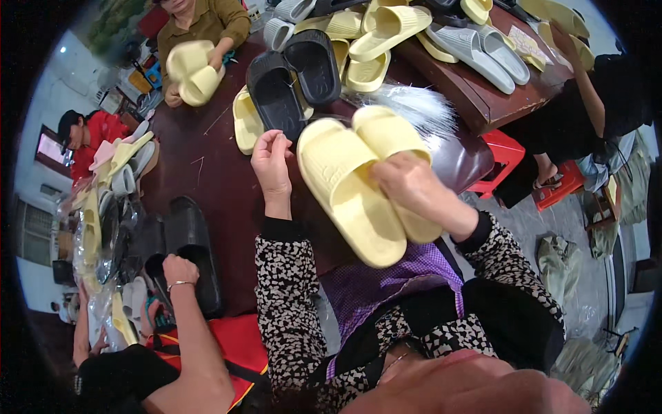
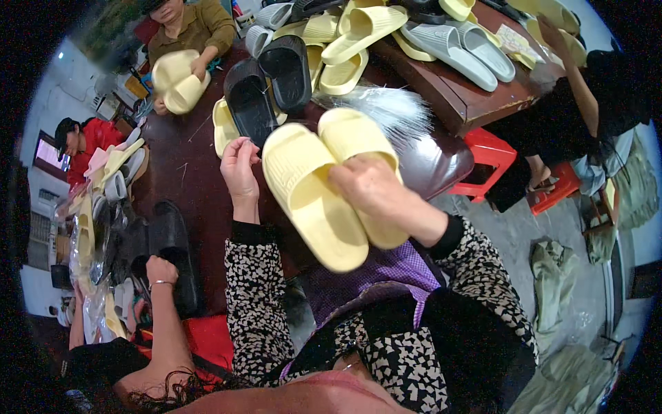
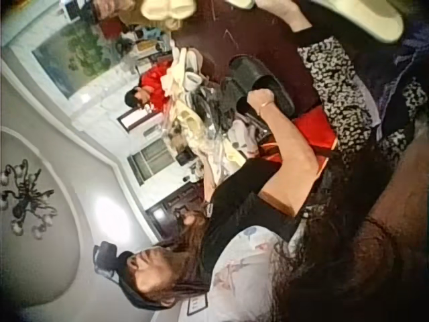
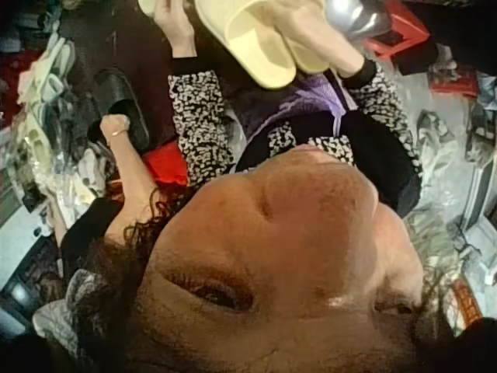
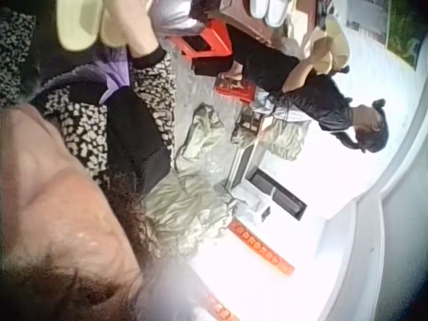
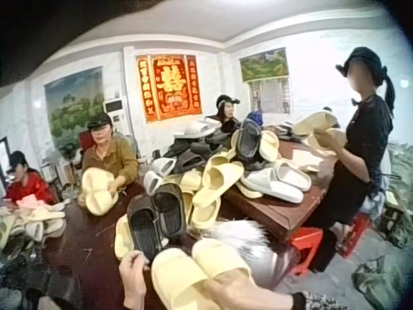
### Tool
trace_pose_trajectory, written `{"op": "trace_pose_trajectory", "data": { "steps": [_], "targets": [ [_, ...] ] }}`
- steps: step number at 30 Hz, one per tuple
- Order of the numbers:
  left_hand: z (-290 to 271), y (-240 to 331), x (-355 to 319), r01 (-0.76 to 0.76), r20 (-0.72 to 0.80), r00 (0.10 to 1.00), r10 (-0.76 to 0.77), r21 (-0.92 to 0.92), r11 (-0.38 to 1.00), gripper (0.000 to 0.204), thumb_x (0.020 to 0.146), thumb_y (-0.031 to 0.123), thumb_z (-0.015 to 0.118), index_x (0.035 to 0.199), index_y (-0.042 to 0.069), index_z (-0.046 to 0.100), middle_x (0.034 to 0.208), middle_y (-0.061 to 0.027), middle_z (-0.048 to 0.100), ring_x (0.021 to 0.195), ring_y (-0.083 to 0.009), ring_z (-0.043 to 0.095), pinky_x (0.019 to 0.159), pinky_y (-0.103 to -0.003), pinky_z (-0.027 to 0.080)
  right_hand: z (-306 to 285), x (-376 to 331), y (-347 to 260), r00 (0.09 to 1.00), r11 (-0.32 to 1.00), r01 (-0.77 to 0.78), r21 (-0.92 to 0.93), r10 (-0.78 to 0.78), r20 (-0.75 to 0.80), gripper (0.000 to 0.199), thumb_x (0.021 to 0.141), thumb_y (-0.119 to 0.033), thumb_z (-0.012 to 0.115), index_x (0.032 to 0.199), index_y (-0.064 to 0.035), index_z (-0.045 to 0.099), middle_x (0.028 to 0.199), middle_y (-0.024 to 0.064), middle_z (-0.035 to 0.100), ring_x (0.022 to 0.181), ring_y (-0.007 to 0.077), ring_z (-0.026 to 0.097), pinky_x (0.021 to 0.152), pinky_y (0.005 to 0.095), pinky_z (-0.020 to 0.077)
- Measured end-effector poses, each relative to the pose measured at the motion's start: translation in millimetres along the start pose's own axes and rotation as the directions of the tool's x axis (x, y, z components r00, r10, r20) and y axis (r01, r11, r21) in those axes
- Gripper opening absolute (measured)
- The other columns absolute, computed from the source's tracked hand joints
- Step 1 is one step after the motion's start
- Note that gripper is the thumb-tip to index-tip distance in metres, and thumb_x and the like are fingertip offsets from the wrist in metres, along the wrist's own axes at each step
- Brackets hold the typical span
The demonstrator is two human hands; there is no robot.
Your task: The person attaches pairs of slippers together by threading and fastening plastic tag ties through them by hand.
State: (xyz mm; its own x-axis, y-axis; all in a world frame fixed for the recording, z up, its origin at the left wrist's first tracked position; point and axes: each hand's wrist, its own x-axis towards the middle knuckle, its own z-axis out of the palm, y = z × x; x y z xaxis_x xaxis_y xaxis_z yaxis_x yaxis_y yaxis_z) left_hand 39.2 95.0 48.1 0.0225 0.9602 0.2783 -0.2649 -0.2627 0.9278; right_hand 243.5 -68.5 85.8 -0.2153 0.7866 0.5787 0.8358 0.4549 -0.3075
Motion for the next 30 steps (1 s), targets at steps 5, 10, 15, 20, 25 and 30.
{"op": "trace_pose_trajectory", "data": {
  "steps": [5, 10, 15, 20, 25, 30],
  "targets": [
    [0, -3, -4, 0.111, 0.04, 0.992, -0.117, 0.135, 0.985, 0.01, 0.09, 0.009, 0.056, 0.096, 0.002, 0.061, 0.077, -0.0007, 0.058, 0.06, -0.0045, 0.048, 0.055, -0.018, 0.041, -66, 20, 29, 0.986, 0.977, -0.129, -0.171, 0.108, -0.128, 0.011, 0.071, 0.0, 0.063, 0.081, -0.0026, 0.063, 0.068, 0.0143, 0.059, 0.065, 0.0309, 0.06, 0.063, 0.0401, 0.0493],
    [-6, -4, -11, 0.166, 0.069, 0.98, -0.188, 0.248, 0.954, 0.011, 0.09, 0.01, 0.057, 0.096, 0.003, 0.061, 0.075, 0.0005, 0.057, 0.059, -0.004, 0.048, 0.053, -0.018, 0.04, -104, 32, 115, 0.934, 0.91, -0.28, -0.307, 0.184, -0.307, 0.013, 0.081, -0.007, 0.062, 0.093, -0.0033, 0.066, 0.078, 0.0166, 0.063, 0.074, 0.0326, 0.062, 0.068, 0.0388, 0.0486],
    [-2, -17, -13, 0.138, 0.126, 0.974, -0.189, 0.332, 0.933, 0.009, 0.089, 0.01, 0.057, 0.093, 0.002, 0.061, 0.073, 0.0008, 0.057, 0.059, -0.0049, 0.049, 0.054, -0.019, 0.041, -132, 36, 204, 0.93, 0.855, -0.305, -0.42, 0.173, -0.324, 0.014, 0.085, -0.014, 0.06, 0.095, -0.006, 0.066, 0.082, 0.0166, 0.064, 0.079, 0.0328, 0.063, 0.072, 0.0383, 0.0487],
    [-5, -29, -21, -0.197, 0.27, 0.962, 0.047, 0.563, 0.803, 0.008, 0.087, 0.009, 0.058, 0.087, 0.001, 0.062, 0.073, -0.001, 0.058, 0.064, -0.0079, 0.055, 0.058, -0.024, 0.046, -139, 40, 235, 0.908, 0.815, -0.383, -0.435, 0.246, -0.338, 0.017, 0.086, -0.016, 0.058, 0.098, -0.0067, 0.065, 0.085, 0.0181, 0.065, 0.082, 0.0331, 0.063, 0.074, 0.0387, 0.0486],
    [4, -27, -27, -0.278, 0.359, 0.933, 0.003, 0.717, 0.639, 0.008, 0.085, 0.009, 0.059, 0.086, 0.002, 0.061, 0.078, -0.006, 0.062, 0.07, -0.016, 0.061, 0.065, -0.03, 0.049, -144, 45, 257, 0.895, 0.797, -0.413, -0.44, 0.264, -0.36, 0.018, 0.087, -0.015, 0.057, 0.101, -0.007, 0.064, 0.086, 0.0199, 0.064, 0.084, 0.0345, 0.062, 0.075, 0.0397, 0.0481],
    [17, -20, -27, -0.445, 0.481, 0.874, 0.063, 0.744, 0.498, 0.009, 0.084, 0.011, 0.059, 0.087, 0.003, 0.062, 0.084, -0.0115, 0.063, 0.076, -0.0274, 0.062, 0.069, -0.035, 0.049, -146, 52, 278, 0.875, 0.777, -0.46, -0.431, 0.313, -0.37, 0.019, 0.088, -0.016, 0.054, 0.103, -0.007, 0.063, 0.087, 0.0211, 0.063, 0.086, 0.0356, 0.062, 0.076, 0.0406, 0.0477]
  ]
}}
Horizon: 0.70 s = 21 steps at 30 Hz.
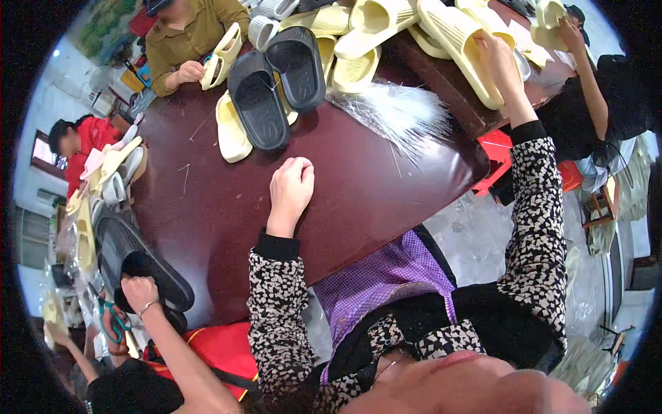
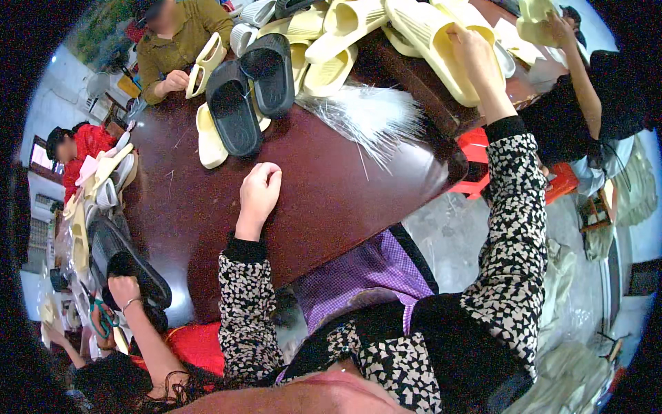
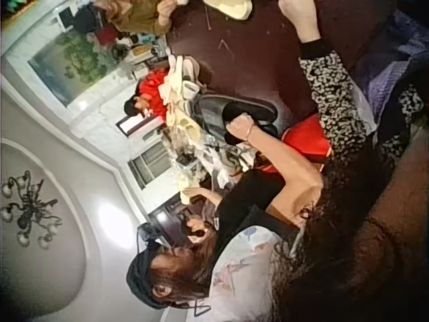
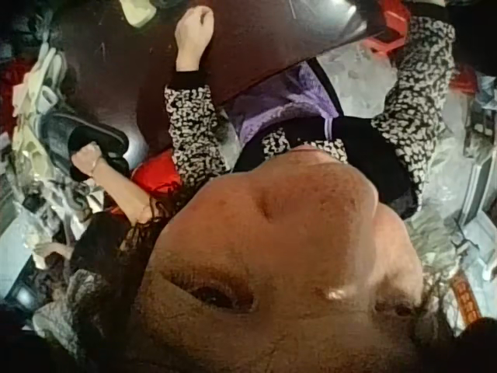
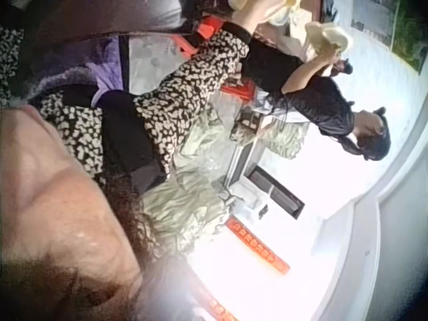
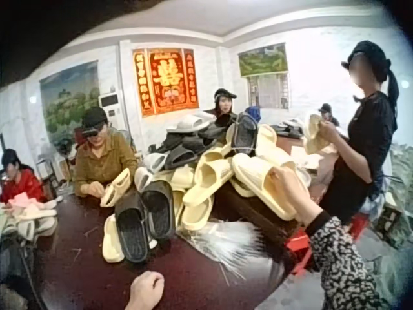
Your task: The person attaches pairs of slippers together by threading and fastening plastic tag ties through them by hand.
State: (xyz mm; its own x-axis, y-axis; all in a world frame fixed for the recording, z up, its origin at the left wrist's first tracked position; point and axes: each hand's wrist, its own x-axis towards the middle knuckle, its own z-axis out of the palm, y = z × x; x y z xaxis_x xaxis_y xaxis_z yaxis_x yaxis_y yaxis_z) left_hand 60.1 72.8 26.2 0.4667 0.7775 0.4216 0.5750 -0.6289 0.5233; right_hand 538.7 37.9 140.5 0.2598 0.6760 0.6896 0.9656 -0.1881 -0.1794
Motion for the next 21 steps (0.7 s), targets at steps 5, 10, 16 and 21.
{"op": "trace_pose_trajectory", "data": {
  "steps": [5, 10, 16, 21],
  "targets": [
    [-2, 0, 3, -0.006, -0.007, 1.0, 0.006, 0.004, 1.0, 0.007, 0.082, 0.011, 0.06, 0.083, 0.005, 0.061, 0.083, -0.0122, 0.062, 0.079, -0.032, 0.061, 0.071, -0.04, 0.047, 11, 13, 8, 1.0, 0.999, 0.017, -0.046, -0.018, -0.015, 0.02, 0.089, -0.017, 0.052, 0.104, -0.0075, 0.062, 0.087, 0.0223, 0.063, 0.087, 0.0377, 0.061, 0.077, 0.0427, 0.0473],
    [0, 2, 0, -0.038, -0.022, 0.999, 0.037, -0.023, 0.999, 0.006, 0.081, 0.011, 0.06, 0.082, 0.005, 0.061, 0.08, -0.0112, 0.061, 0.077, -0.0319, 0.06, 0.07, -0.041, 0.047, 23, 33, 51, 1.0, 0.992, -0.015, -0.128, 0.013, -0.015, 0.02, 0.09, -0.018, 0.049, 0.103, -0.0072, 0.06, 0.092, 0.0247, 0.063, 0.09, 0.04, 0.061, 0.075, 0.0462, 0.0473],
    [-3, 0, -9, -0.017, 0.004, 1.0, 0.017, 0.0, 1.0, 0.008, 0.083, 0.012, 0.059, 0.086, 0.005, 0.062, 0.084, -0.0113, 0.062, 0.079, -0.0303, 0.062, 0.07, -0.036, 0.048, 30, 39, 64, 0.995, 0.968, -0.09, -0.234, 0.096, 0.014, 0.02, 0.089, -0.018, 0.048, 0.101, -0.0063, 0.058, 0.098, 0.0266, 0.062, 0.093, 0.0412, 0.06, 0.073, 0.048, 0.0475],
    [-12, -7, -20, -0.001, -0.013, 1.0, 0.001, 0.022, 1.0, 0.008, 0.083, 0.014, 0.059, 0.085, 0.007, 0.063, 0.084, -0.0109, 0.063, 0.08, -0.0307, 0.062, 0.07, -0.037, 0.049, 14, 10, 52, 0.998, 0.997, 0.063, 0.033, -0.064, 0.029, 0.021, 0.087, -0.011, 0.052, 0.104, -0.0076, 0.063, 0.103, 0.0186, 0.062, 0.097, 0.0348, 0.06, 0.08, 0.0383, 0.0468]
  ]
}}
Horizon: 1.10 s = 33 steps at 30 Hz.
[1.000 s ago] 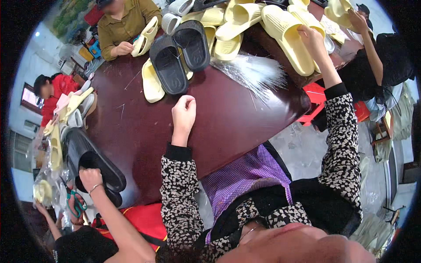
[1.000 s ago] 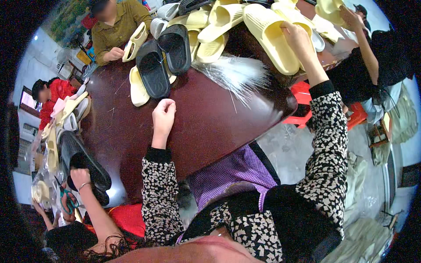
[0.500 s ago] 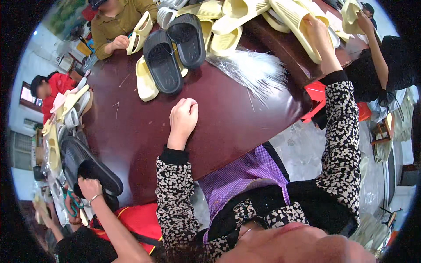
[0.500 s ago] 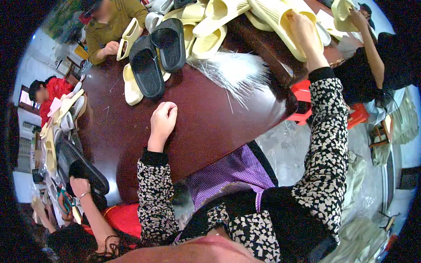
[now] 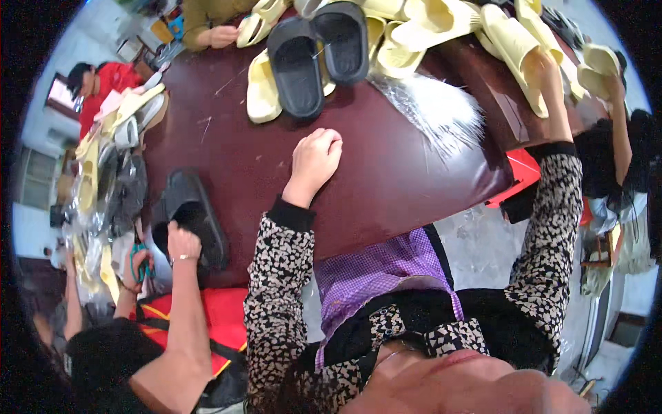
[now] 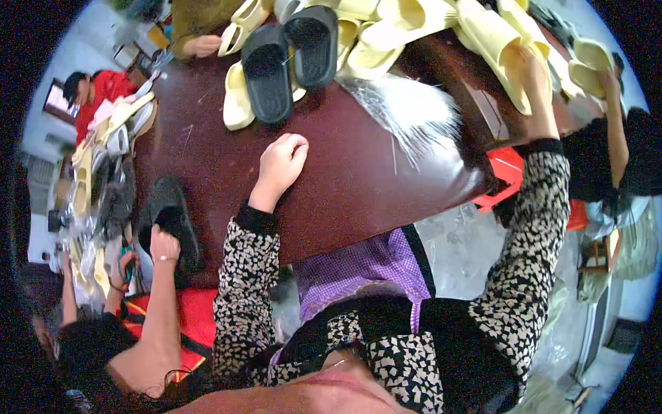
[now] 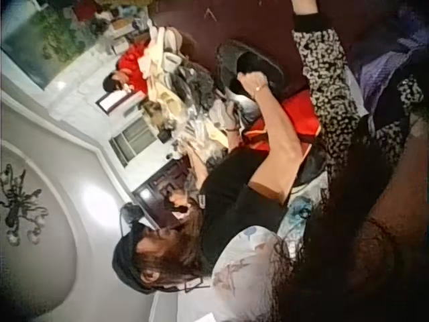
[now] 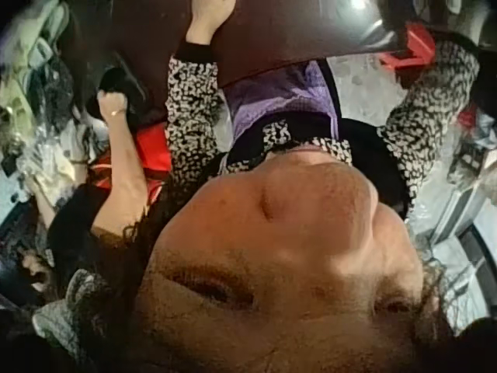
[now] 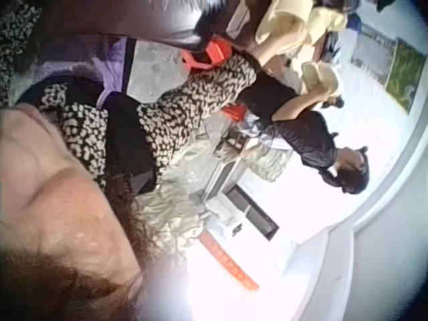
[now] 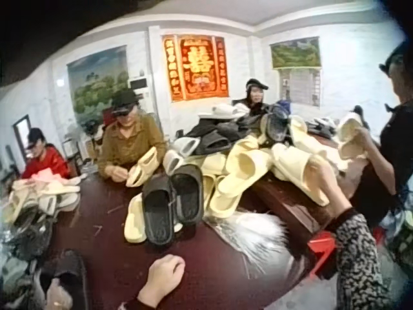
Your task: The person attaches pairs of slippers together by threading and fastening plastic tag ties through them by hand.
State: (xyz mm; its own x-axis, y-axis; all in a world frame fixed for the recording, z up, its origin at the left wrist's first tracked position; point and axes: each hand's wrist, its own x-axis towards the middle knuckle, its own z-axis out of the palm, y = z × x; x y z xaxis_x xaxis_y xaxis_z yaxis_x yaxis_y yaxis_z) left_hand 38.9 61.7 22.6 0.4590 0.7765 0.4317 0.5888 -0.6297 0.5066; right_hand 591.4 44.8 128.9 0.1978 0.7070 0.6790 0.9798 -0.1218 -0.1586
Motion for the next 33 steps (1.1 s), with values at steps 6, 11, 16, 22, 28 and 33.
{"op": "trace_pose_trajectory", "data": {
  "steps": [6, 11, 16, 22, 28, 33],
  "targets": [
    [5, -6, -10, 0.009, -0.023, 1.0, -0.01, -0.016, 1.0, 0.009, 0.083, 0.014, 0.058, 0.084, 0.007, 0.062, 0.083, -0.011, 0.062, 0.079, -0.0313, 0.062, 0.07, -0.039, 0.049, -5, -39, 14, 0.986, 0.987, 0.122, -0.107, -0.133, -0.099, 0.028, 0.084, -0.001, 0.055, 0.11, -0.0072, 0.065, 0.116, 0.0108, 0.062, 0.106, 0.026, 0.059, 0.088, 0.0325, 0.0468],
    [7, -5, -21, -0.029, -0.046, 0.999, 0.027, -0.052, 0.998, 0.008, 0.082, 0.015, 0.058, 0.082, 0.007, 0.061, 0.081, -0.0107, 0.061, 0.077, -0.0321, 0.061, 0.069, -0.041, 0.049, -25, -44, -53, 0.981, 0.992, 0.043, 0.116, -0.02, -0.192, 0.025, 0.086, -0.002, 0.056, 0.109, -0.006, 0.065, 0.113, 0.0115, 0.064, 0.104, 0.0242, 0.061, 0.085, 0.0305, 0.0481],
    [-2, -7, -32, -0.03, -0.057, 0.998, 0.029, -0.027, 0.999, 0.008, 0.083, 0.015, 0.058, 0.082, 0.007, 0.061, 0.079, -0.0105, 0.061, 0.076, -0.0322, 0.061, 0.069, -0.042, 0.049, 5, -34, -187, 0.977, 0.9, 0.184, 0.395, -0.211, 0.024, 0.028, 0.09, -0.007, 0.056, 0.117, -0.0095, 0.061, 0.116, 0.012, 0.062, 0.107, 0.024, 0.059, 0.087, 0.0329, 0.0465],
    [1, -10, -36, -0.034, -0.086, 0.996, 0.034, 0.006, 0.999, 0.008, 0.082, 0.014, 0.057, 0.08, 0.008, 0.061, 0.078, -0.0102, 0.06, 0.075, -0.032, 0.06, 0.069, -0.042, 0.049, 79, -40, -337, 0.78, 0.741, 0.458, 0.491, -0.6, 0.176, 0.043, 0.085, -0.016, 0.061, 0.127, -0.0175, 0.054, 0.128, 0.0233, 0.05, 0.112, 0.0398, 0.052, 0.095, 0.0393, 0.0436],
    [8, -12, -37, -0.053, -0.107, 0.993, 0.05, -0.024, 0.998, 0.006, 0.08, 0.013, 0.057, 0.079, 0.008, 0.061, 0.077, -0.0098, 0.06, 0.075, -0.0321, 0.06, 0.068, -0.043, 0.048, 149, -13, -410, 0.812, 0.883, 0.439, 0.165, -0.469, 0.346, 0.046, 0.088, -0.042, 0.054, 0.13, -0.0241, 0.052, 0.132, 0.0262, 0.045, 0.112, 0.0391, 0.054, 0.092, 0.048, 0.0435],
    [8, -11, -40, -0.062, -0.126, 0.99, 0.06, -0.014, 0.998, 0.005, 0.079, 0.012, 0.058, 0.078, 0.008, 0.06, 0.077, -0.01, 0.06, 0.074, -0.0322, 0.06, 0.068, -0.043, 0.048, 189, 4, -420, 0.858, 0.94, 0.322, 0.11, -0.339, 0.386, 0.034, 0.086, -0.029, 0.052, 0.115, -0.0127, 0.06, 0.12, 0.0254, 0.054, 0.105, 0.0375, 0.058, 0.09, 0.0498, 0.0437]
  ]
}}
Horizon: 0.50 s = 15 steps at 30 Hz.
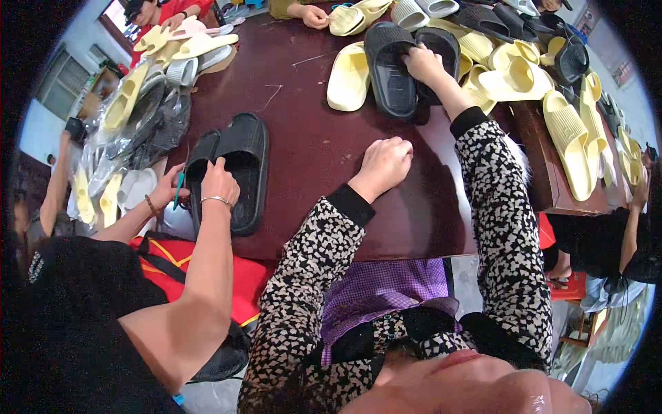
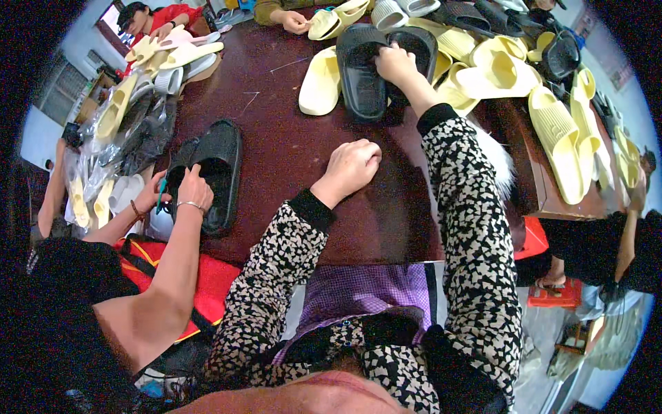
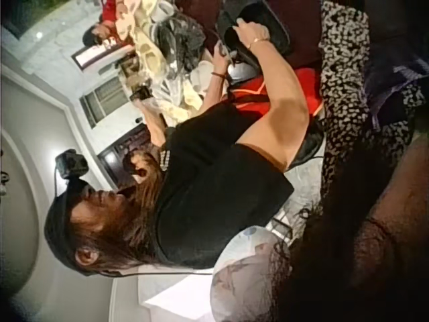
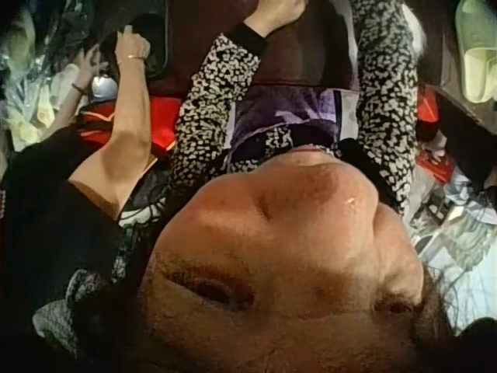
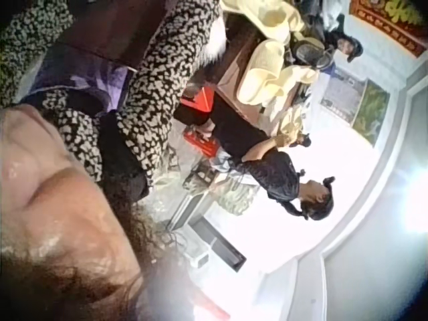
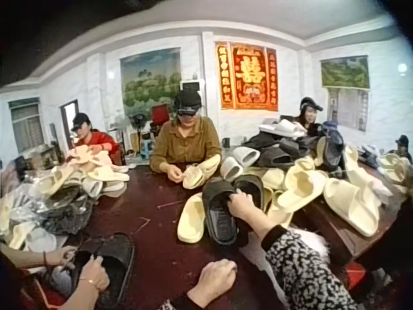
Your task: The person attaches pairs of slippers together by threading and fastening plastic tag ties through them by hand.
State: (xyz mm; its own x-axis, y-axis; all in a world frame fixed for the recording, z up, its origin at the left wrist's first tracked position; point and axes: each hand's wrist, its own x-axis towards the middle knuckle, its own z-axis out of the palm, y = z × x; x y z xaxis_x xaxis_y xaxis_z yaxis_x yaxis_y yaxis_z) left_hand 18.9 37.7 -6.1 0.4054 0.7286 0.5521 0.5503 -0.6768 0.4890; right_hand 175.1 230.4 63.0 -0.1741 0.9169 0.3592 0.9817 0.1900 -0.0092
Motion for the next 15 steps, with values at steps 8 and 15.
{"op": "trace_pose_trajectory", "data": {
  "steps": [8, 15],
  "targets": [
    [-1, 1, 17, -0.041, 0.001, 0.999, 0.041, -0.003, 0.999, 0.005, 0.08, 0.013, 0.059, 0.079, 0.008, 0.061, 0.078, -0.0103, 0.061, 0.075, -0.0323, 0.061, 0.068, -0.042, 0.049, -16, -1, 23, 0.985, 0.997, 0.029, 0.072, -0.016, -0.171, 0.02, 0.078, -0.009, 0.049, 0.086, 0.0016, 0.064, 0.111, 0.0256, 0.06, 0.106, 0.0368, 0.057, 0.085, 0.0477, 0.0473],
    [-1, -1, 31, 0.009, 0.103, 0.995, -0.011, 0.02, 1.0, 0.006, 0.081, 0.012, 0.058, 0.081, 0.008, 0.062, 0.083, -0.0108, 0.064, 0.08, -0.032, 0.062, 0.07, -0.04, 0.05, -86, -42, 38, 0.948, 0.99, 0.141, 0.018, -0.13, -0.29, 0.021, 0.073, -0.004, 0.052, 0.088, 0.0005, 0.066, 0.12, 0.0226, 0.057, 0.103, 0.0387, 0.056, 0.092, 0.0436, 0.0439]
  ]
}}
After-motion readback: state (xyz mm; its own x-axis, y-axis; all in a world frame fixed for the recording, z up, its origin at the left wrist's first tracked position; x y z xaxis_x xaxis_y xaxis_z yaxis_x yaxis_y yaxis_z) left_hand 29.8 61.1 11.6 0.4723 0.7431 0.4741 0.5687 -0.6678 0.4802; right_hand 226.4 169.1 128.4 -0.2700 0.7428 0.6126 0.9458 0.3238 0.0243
